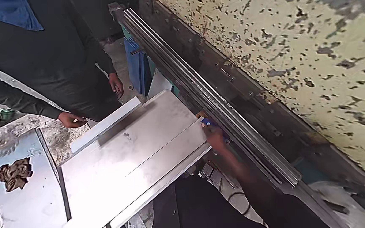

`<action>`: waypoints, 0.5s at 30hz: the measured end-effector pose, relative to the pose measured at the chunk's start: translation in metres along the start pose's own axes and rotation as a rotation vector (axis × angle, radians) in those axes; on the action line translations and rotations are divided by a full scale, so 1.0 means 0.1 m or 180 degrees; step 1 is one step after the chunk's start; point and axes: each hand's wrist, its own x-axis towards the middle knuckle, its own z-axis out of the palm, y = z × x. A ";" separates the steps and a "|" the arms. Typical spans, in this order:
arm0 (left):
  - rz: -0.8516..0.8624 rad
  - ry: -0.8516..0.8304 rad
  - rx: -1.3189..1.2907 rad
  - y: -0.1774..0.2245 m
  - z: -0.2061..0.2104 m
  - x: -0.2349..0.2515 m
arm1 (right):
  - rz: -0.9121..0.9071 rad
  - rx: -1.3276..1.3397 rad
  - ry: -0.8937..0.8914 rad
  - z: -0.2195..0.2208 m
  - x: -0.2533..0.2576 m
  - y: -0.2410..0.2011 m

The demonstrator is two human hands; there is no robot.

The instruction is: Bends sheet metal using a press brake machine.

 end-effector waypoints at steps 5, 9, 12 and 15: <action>-0.0033 -0.0486 -0.0449 -0.17 0.23 0.38 | 0.0326 0.0211 0.0501 -0.38 0.34 0.48; -0.0448 -0.0751 -0.0605 -0.29 0.47 0.31 | 0.0456 0.0122 0.0610 -0.57 0.68 0.85; -0.0741 -0.1004 -0.0619 -0.36 0.49 0.27 | 0.0315 0.0118 0.0656 -0.72 0.86 0.88; -0.1183 -0.1199 -0.0788 -0.34 0.42 0.25 | 0.0177 0.0033 0.0639 -0.85 0.95 0.92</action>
